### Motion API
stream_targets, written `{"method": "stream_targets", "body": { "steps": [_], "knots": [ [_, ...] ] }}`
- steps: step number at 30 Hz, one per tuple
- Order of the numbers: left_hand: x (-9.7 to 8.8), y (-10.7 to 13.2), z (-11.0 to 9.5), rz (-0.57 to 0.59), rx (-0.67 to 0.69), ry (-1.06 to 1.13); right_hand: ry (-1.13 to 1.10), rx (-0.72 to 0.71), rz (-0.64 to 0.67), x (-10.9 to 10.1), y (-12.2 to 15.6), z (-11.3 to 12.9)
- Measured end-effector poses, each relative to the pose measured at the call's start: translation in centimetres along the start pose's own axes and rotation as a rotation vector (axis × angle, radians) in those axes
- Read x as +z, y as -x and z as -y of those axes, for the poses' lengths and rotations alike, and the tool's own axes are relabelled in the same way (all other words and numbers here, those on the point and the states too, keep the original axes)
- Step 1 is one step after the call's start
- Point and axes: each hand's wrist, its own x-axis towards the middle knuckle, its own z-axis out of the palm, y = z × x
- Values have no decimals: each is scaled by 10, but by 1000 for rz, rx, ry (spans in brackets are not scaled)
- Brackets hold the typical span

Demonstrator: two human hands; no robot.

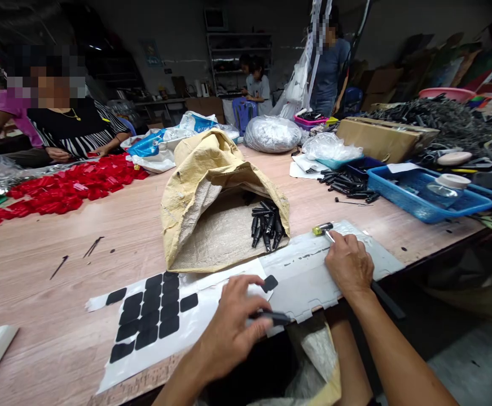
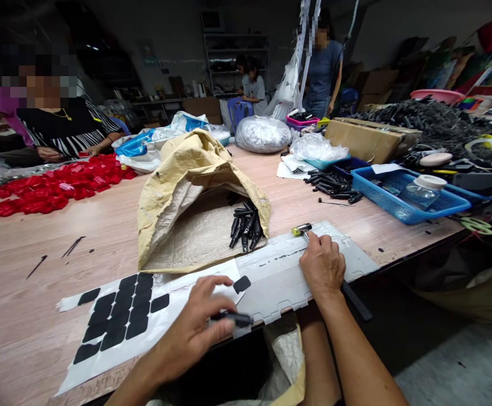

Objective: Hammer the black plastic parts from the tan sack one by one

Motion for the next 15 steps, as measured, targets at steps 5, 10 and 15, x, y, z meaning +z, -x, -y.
{"method": "stream_targets", "body": {
  "steps": [5, 10, 15],
  "knots": [
    [32, 38, 7, 208, 86, -175, -2, 3, -1, 0, 1, 0],
    [33, 38, 8, 100, 74, -140, 33, -8, -18, 0, 2, 1],
    [-19, -44, 3, -226, -85, 5, 64, -30, -29, 0, 2, 2]
  ]
}}
